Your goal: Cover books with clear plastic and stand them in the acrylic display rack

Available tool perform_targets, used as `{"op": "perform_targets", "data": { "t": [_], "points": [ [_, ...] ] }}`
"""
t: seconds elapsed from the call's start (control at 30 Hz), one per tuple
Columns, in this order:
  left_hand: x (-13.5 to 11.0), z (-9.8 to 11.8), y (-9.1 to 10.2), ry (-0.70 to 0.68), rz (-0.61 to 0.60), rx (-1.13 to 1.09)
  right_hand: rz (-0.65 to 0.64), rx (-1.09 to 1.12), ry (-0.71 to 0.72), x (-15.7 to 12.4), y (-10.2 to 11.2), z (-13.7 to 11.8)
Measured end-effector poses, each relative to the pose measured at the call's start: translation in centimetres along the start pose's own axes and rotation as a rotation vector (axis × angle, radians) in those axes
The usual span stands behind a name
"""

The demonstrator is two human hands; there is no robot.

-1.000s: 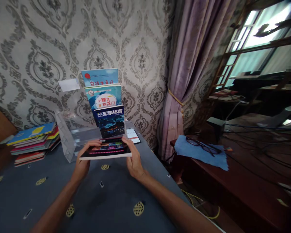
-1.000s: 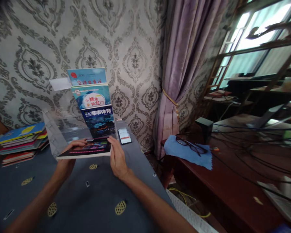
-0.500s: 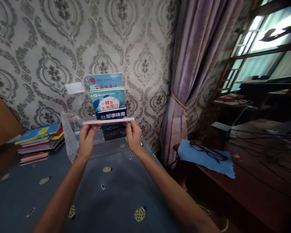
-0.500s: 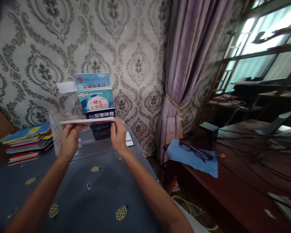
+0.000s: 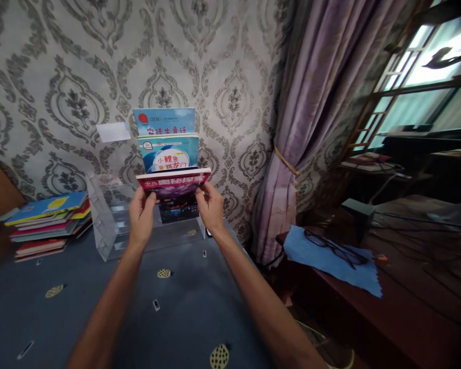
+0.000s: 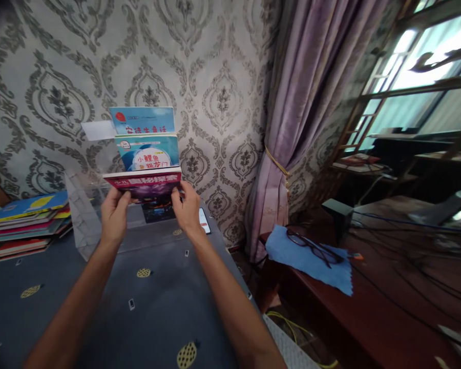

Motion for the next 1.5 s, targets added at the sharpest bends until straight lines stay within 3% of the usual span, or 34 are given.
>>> {"op": "perform_targets", "data": {
  "t": [0.4, 0.73, 1.0, 1.27, 1.5],
  "points": [
    [-0.4, -1.5, -0.3, 0.007, -0.064, -0.026, -0.066, -0.010, -0.045, 0.4, 0.3, 1.3],
    [-1.1, -4.3, 0.6, 0.045, -0.121, 0.209, -0.144, -0.200, -0.068, 0.3, 0.1, 3.3],
    [-1.4, -3.9, 0.7, -0.076, -0.167, 0.536, -0.158, -0.254, -0.069, 0.4, 0.2, 3.8],
    [-2.0, -4.0, 0.3, -0.051, -0.189, 0.647, -0.108, -0.368, -0.064, 0.6, 0.4, 4.4],
    [-2.5, -4.2, -0.3, -0.106, -0.125, 0.650, -0.154, -0.487, -0.123, 0.7, 0.4, 5.0]
  ]
}}
Point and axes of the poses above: each hand's wrist, its own x-axis towards the middle knuckle, its own y-axis out of the back of the hand, z = x × y, the point moved 2 cm from there along x, towards the middle knuckle, and after that the axes turned 6 degrees about -y, right-handed, at the moved point
